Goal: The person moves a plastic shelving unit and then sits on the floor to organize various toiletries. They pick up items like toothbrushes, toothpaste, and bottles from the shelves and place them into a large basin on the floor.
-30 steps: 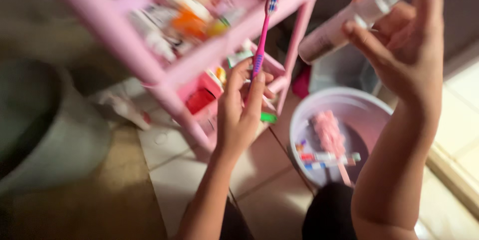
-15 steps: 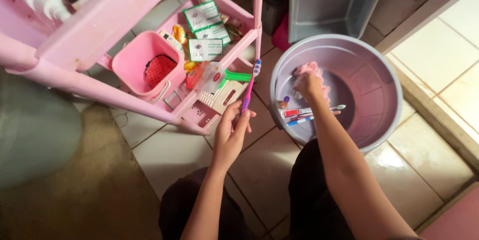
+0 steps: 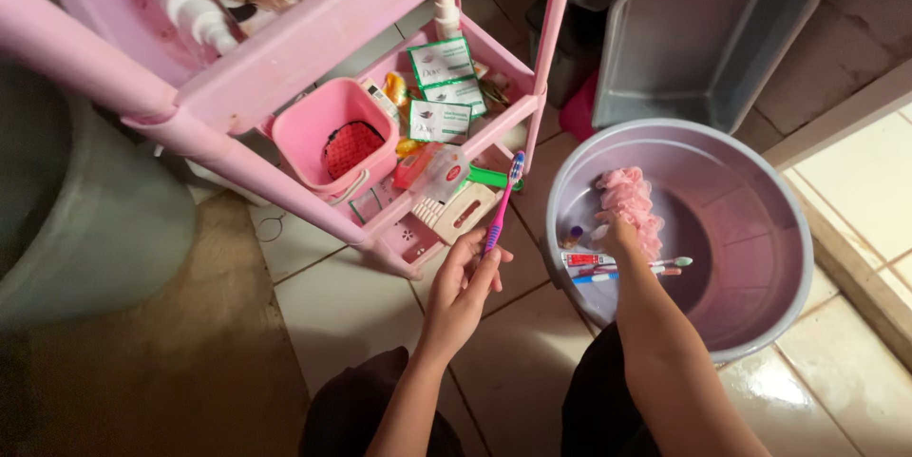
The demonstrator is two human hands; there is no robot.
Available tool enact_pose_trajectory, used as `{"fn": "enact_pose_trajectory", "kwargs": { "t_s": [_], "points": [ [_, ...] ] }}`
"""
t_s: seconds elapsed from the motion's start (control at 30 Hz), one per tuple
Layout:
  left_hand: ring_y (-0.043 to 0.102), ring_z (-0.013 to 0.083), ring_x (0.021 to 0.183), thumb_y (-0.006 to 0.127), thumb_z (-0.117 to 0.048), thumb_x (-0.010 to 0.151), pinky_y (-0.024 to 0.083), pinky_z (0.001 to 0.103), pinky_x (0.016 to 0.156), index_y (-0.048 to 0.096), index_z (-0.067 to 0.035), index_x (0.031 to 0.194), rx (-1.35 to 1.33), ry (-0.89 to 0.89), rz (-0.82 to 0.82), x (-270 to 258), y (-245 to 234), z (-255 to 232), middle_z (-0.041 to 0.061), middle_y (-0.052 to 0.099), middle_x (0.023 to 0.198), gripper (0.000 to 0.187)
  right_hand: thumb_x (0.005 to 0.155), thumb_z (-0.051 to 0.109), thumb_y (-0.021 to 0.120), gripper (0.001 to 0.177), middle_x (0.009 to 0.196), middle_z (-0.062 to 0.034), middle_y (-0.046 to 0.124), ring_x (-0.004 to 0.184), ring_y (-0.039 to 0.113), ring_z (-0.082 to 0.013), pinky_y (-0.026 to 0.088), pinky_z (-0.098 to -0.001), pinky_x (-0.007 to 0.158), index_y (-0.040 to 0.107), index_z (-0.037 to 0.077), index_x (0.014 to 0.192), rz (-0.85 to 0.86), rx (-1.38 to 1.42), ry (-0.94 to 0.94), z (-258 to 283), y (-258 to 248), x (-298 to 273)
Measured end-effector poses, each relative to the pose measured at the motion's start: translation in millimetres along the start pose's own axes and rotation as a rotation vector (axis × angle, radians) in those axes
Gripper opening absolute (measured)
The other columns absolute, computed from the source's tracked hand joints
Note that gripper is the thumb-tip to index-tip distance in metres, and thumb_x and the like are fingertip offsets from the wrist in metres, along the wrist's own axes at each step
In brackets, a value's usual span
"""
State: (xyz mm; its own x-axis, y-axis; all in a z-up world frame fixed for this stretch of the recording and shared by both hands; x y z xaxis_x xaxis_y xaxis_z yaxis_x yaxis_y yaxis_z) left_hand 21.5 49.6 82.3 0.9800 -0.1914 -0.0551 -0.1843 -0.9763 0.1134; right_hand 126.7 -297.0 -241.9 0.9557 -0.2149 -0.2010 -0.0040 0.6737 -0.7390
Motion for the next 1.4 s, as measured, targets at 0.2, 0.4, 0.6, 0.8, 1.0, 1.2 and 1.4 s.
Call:
{"fn": "enact_pose_trajectory", "kwargs": {
  "t_s": [0.2, 0.4, 0.6, 0.8, 1.0, 1.2, 1.4],
  "points": [
    [0.054, 0.0042, 0.073, 0.059, -0.016, 0.104, 0.043, 0.02, 0.066, 0.057, -0.002, 0.134, -0.063, 0.074, -0.015, 4, 9, -5, 0.002, 0.07, 0.103, 0.033, 0.079, -0.003, 0.075, 0.05, 0.11, -0.0165, 0.068, 0.103, 0.067, -0.0305, 0.053, -0.0397, 0.09, 0.061, 0.005, 0.126, -0.432, -0.048, -0.218, 56, -51, -12],
    [0.055, 0.0056, 0.075, 0.057, -0.013, 0.105, 0.042, 0.02, 0.066, 0.058, -0.002, 0.132, -0.164, 0.195, -0.038, 6, 9, -61, 0.002, 0.068, 0.103, 0.029, 0.107, -0.005, 0.067, 0.03, 0.126, -0.0133, 0.064, 0.112, 0.066, -0.021, 0.053, -0.0315, 0.1, 0.055, 0.001, 0.134, -0.867, 0.412, -0.686, 282, -215, -79],
    [0.054, 0.0073, 0.077, 0.057, -0.011, 0.106, 0.047, 0.023, 0.071, 0.056, 0.0, 0.131, -0.214, 0.373, -0.133, -4, -5, -123, 0.005, 0.068, 0.104, 0.027, 0.104, 0.009, 0.073, 0.023, 0.126, -0.015, 0.068, 0.115, 0.065, -0.0311, 0.052, -0.0367, 0.102, 0.068, 0.001, 0.125, -0.626, 0.14, -1.167, 524, -314, -156],
    [0.053, 0.0077, 0.078, 0.055, -0.011, 0.107, 0.047, 0.023, 0.074, 0.056, 0.001, 0.133, -0.22, 0.413, -0.113, -16, -20, -156, 0.006, 0.068, 0.102, 0.028, 0.088, 0.041, 0.081, 0.053, 0.115, -0.0191, 0.073, 0.105, 0.07, -0.0368, 0.053, -0.0461, 0.095, 0.069, 0.007, 0.128, -0.1, -0.178, -1.177, 664, -279, -140],
    [0.053, 0.008, 0.078, 0.055, -0.012, 0.108, 0.047, 0.024, 0.074, 0.055, 0.001, 0.133, -0.242, 0.432, -0.089, -22, -31, -163, 0.006, 0.068, 0.103, 0.028, 0.072, 0.059, 0.083, 0.095, 0.113, -0.0186, 0.072, 0.102, 0.07, -0.0366, 0.053, -0.0471, 0.09, 0.046, 0.016, 0.149, 0.059, -0.429, -0.832, 682, -248, -109],
    [0.053, 0.0084, 0.078, 0.054, -0.011, 0.107, 0.047, 0.025, 0.074, 0.054, 0.0, 0.133, -0.277, 0.419, -0.077, -21, -32, -164, 0.007, 0.067, 0.103, 0.029, 0.068, 0.055, 0.085, 0.097, 0.112, -0.0155, 0.074, 0.102, 0.071, -0.0349, 0.055, -0.0444, 0.091, 0.047, 0.013, 0.148, 0.123, -0.448, -0.834, 683, -236, -92],
    [0.053, 0.0088, 0.079, 0.054, -0.01, 0.107, 0.047, 0.025, 0.074, 0.053, 0.001, 0.133, -0.271, 0.423, -0.032, -23, -28, -170, 0.007, 0.066, 0.105, 0.028, 0.069, 0.05, 0.084, 0.088, 0.115, -0.0147, 0.073, 0.101, 0.072, -0.0341, 0.055, -0.0447, 0.089, 0.054, 0.012, 0.142, 0.047, -0.437, -0.867, 682, -238, -80]
  ]
}}
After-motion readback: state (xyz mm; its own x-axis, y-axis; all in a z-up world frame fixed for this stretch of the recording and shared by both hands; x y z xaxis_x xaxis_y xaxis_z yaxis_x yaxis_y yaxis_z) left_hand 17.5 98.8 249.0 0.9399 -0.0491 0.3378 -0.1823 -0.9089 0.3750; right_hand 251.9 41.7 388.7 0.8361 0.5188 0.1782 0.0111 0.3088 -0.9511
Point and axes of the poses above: each hand's wrist, its own x-axis towards the middle knuckle, its own y-axis out of the palm, z = x × y, the point moved 6 cm from there along x, towards the middle knuckle
